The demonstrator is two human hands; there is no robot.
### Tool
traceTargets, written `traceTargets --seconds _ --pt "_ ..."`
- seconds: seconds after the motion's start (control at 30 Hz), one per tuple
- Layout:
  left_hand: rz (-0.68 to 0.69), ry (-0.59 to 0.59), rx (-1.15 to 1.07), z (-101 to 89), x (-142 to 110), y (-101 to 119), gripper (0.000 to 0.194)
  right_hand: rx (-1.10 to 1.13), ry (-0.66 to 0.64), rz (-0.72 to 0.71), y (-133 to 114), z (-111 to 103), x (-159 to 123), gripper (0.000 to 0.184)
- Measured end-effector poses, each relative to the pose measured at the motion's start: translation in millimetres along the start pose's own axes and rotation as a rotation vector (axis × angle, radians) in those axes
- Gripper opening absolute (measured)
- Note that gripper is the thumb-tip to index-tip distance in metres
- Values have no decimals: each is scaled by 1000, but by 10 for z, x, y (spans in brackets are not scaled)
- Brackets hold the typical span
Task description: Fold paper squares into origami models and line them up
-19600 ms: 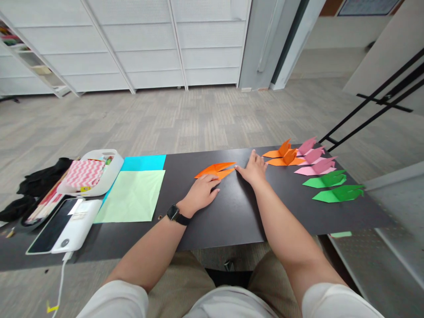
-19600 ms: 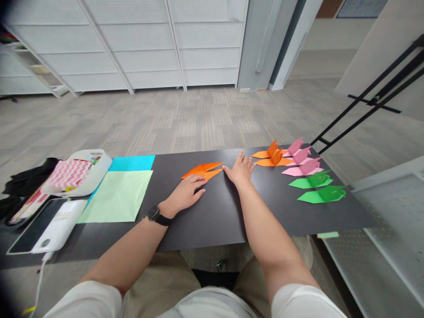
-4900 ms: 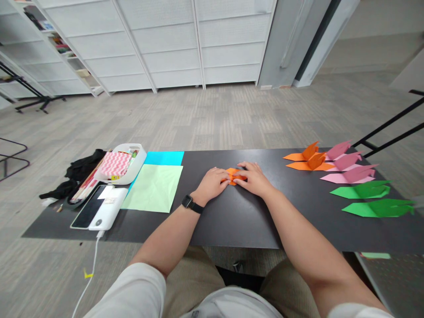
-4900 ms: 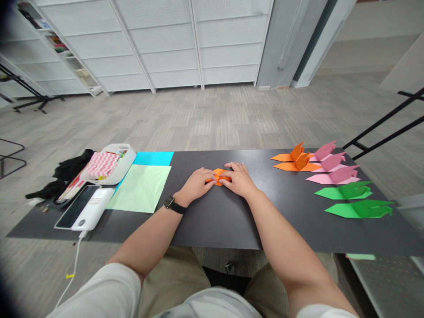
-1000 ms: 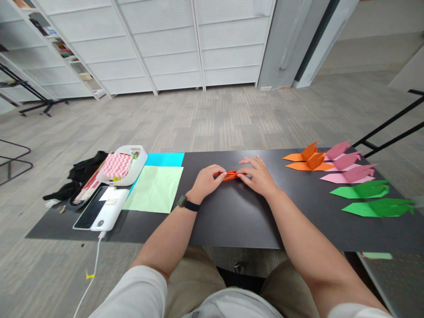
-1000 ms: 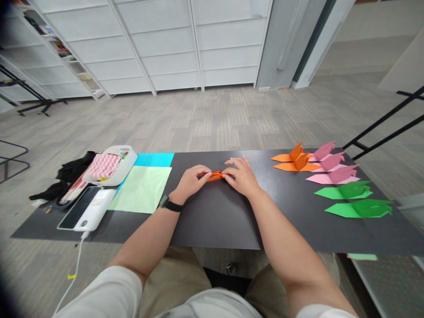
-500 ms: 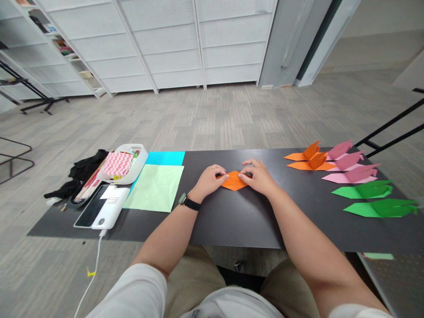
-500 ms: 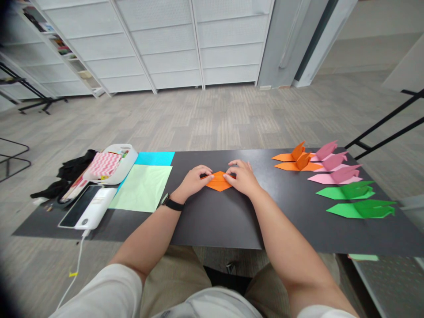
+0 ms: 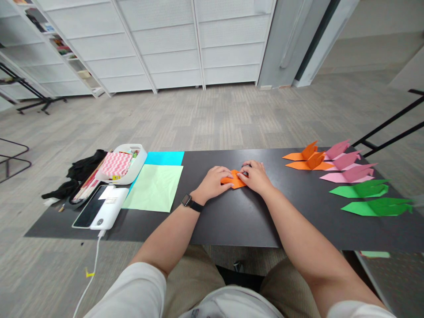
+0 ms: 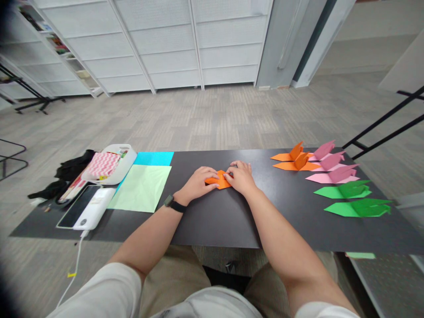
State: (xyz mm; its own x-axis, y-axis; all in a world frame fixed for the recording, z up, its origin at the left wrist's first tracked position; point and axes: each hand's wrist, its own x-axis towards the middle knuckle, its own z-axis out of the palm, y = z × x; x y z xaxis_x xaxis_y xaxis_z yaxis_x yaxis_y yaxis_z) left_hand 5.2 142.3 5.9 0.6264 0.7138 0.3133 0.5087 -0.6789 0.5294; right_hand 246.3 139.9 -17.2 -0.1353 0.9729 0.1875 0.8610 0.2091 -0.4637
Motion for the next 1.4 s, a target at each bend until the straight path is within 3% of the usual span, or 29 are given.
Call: traceTargets --seconds 0.2,0.37,0.63,0.73,0.87,1.4 --pt "0 -90 13 -4 -22 18 28 -26 46 -20 -15 4 21 11" --pt "-41 -108 73 -20 -23 -3 20 2 82 -151 -16 -48 46 14" --pt "-75 -49 183 7 -38 -74 18 103 -144 -412 -65 -223 -43 16" --pt "-74 -33 198 6 -25 -78 18 83 -176 -388 -51 -214 -42 18" --pt "-31 -54 158 3 -6 -95 20 54 -164 -345 -32 -189 -14 7" --pt "-85 -53 126 13 16 -73 14 24 -70 -252 -66 -118 -35 14"
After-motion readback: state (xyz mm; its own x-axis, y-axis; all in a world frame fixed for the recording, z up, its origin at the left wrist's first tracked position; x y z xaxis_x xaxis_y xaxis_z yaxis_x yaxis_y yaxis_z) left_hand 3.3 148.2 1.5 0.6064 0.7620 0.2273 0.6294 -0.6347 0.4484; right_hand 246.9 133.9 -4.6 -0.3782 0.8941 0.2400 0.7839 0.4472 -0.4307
